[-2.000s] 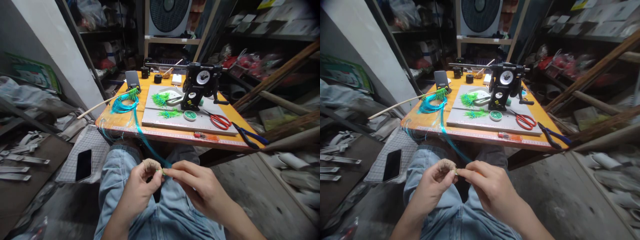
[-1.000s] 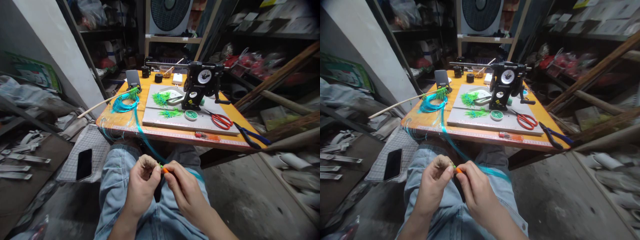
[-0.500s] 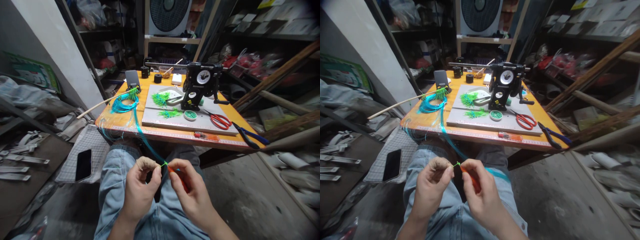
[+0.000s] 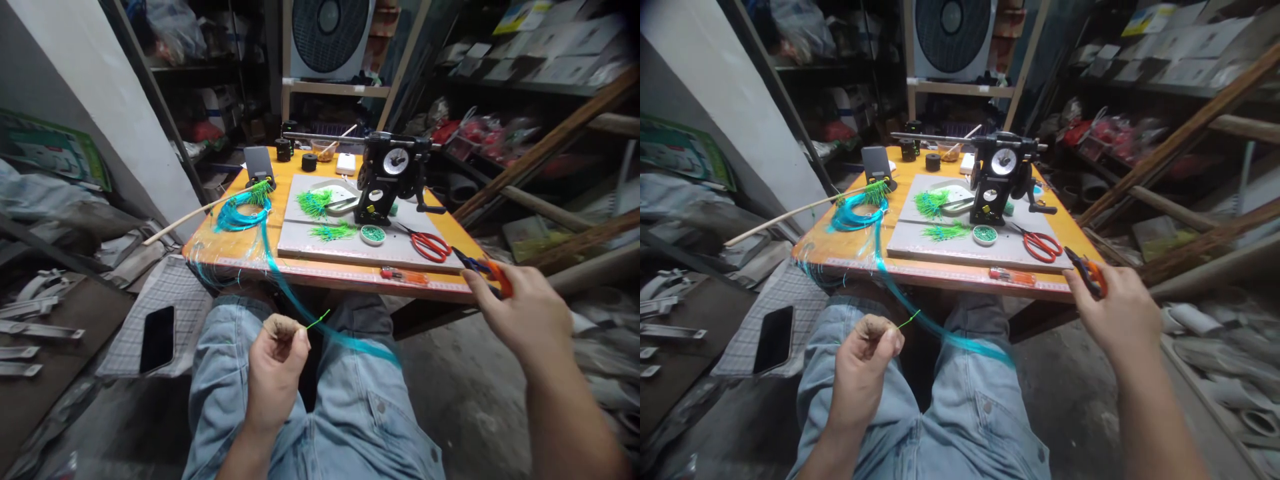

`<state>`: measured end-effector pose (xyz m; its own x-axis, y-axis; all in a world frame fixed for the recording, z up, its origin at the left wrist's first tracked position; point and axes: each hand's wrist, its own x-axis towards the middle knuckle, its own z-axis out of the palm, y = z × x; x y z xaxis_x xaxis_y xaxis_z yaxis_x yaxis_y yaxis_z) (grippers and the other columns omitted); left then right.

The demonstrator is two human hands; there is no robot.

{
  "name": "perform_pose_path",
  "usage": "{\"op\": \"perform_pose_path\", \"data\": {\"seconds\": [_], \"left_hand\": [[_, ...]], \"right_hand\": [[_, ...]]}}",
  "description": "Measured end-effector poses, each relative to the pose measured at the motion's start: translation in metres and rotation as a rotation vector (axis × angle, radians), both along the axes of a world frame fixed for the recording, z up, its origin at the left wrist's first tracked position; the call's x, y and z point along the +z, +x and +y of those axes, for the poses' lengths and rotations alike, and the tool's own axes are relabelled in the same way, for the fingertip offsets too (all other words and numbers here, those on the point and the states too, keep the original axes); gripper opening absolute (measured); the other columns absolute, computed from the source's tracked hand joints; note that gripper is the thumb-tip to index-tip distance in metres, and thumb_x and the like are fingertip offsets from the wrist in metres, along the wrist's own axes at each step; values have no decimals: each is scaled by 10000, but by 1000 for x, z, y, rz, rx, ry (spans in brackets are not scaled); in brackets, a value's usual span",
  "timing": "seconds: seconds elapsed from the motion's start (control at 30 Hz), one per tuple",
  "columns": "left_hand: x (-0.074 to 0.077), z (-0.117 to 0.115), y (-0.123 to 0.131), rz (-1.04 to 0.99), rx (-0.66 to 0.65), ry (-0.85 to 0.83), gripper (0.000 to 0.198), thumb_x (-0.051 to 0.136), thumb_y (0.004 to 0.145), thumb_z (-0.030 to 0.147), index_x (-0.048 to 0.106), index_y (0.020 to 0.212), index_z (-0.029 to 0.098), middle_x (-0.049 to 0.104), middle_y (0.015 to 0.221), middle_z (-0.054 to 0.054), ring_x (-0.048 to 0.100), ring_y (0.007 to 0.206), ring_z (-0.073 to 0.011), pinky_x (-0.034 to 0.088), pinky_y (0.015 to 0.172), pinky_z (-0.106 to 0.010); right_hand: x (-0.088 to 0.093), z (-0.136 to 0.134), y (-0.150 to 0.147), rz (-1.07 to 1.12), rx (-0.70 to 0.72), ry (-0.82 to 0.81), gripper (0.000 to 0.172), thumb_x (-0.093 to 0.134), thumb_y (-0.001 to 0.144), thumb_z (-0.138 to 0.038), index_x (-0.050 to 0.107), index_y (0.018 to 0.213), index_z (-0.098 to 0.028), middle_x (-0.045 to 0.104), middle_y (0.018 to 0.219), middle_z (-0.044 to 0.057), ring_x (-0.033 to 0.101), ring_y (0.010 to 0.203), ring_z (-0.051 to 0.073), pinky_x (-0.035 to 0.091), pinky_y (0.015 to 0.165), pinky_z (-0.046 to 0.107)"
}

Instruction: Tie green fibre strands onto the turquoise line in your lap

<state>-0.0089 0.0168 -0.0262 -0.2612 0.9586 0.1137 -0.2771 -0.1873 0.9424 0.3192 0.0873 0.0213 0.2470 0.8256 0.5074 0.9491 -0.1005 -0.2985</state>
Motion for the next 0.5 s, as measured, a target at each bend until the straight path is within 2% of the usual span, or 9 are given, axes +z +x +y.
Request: {"op": "perform_pose_path", "data": {"seconds": [0.1,0.17,0.27,0.37,0.5], "left_hand": [[-1,0,1,-39,-22,-7,192,706,862,274,600,736,174,561,643,39,505,599,-94,427,583,-195],[0,-1,2,-63,-33,-12,193,707,864,273,601,738,173,557,647,39,502,606,-96,425,594,-205],[2,0,2,-102,-54,-15,206,708,867,287,597,734,175,551,642,42,487,599,-97,417,599,-220],[5,-1,3,-141,-80,-22,224,711,866,303,586,730,178,544,637,44,476,598,-99,404,592,-227],[9,-4,6,-177,-115,-31,246,711,869,318,576,718,178,535,637,44,462,599,-101,390,590,-231]], "right_hand": [[-2,26,43,-62,-40,-164,617,571,770,-707,687,996,-144,626,1002,257,568,1004,555,436,741,595],[-7,37,57,-65,-39,-228,603,593,754,-698,685,954,-137,634,952,267,584,952,551,433,708,579],[-15,44,66,-30,-16,-236,447,588,798,-588,681,914,-167,631,956,248,612,918,483,435,704,519],[-18,38,69,39,19,-175,291,580,817,-468,669,916,-209,620,936,221,609,895,448,419,696,494],[-16,7,52,196,124,-21,274,441,922,-401,604,1058,-228,598,985,231,559,1001,453,401,708,489]]}}
